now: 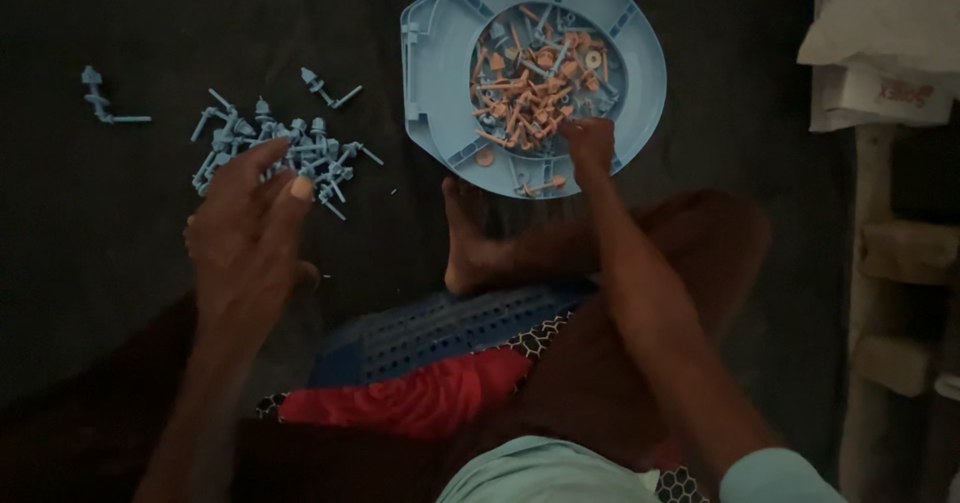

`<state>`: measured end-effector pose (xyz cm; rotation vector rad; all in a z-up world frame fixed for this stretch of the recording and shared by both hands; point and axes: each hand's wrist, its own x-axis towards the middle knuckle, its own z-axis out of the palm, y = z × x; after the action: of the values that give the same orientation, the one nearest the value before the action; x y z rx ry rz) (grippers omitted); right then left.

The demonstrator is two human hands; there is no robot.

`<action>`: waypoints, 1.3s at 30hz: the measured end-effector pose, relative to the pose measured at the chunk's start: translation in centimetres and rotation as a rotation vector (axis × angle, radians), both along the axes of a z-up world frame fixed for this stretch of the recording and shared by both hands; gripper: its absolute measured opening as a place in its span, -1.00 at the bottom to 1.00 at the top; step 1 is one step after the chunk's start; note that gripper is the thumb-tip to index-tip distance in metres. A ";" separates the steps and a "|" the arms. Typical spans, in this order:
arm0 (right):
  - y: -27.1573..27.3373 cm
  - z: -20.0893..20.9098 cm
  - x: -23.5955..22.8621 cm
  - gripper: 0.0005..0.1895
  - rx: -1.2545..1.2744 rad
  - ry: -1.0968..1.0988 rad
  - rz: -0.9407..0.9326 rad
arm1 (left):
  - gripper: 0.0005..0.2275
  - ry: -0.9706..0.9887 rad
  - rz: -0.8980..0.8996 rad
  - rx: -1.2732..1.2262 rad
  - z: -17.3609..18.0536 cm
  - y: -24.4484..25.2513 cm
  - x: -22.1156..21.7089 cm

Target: The person sits on the floor and repeatedly picks up small plastic components from a pile and a bucket, then connects them by hand. The person handles the parts one at a time, inserting a white rod into an orange connector and placing the assembled units back into the bucket.

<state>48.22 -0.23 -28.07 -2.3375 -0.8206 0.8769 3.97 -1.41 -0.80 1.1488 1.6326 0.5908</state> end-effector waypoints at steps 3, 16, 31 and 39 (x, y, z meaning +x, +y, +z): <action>-0.6 -1.1 0.3 -0.77 0.142 -0.553 0.410 | -0.57 0.019 0.002 -0.002 -0.1 -0.5 0.1; 1.3 1.6 0.6 -0.52 0.105 -0.035 -0.086 | -0.57 -0.040 0.003 0.073 -0.3 -1.0 -0.6; -3.7 14.0 -6.5 -0.95 0.194 0.907 -0.148 | -0.50 0.343 -0.597 0.995 -2.0 -3.7 6.1; -9.3 20.5 -15.9 -0.90 0.200 1.200 0.027 | -0.67 0.588 -0.820 1.298 -1.6 -6.3 6.9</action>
<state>32.32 -9.49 -7.61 -1.2237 -0.3594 1.7870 10.83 -7.68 -2.45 2.9513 0.8824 0.7903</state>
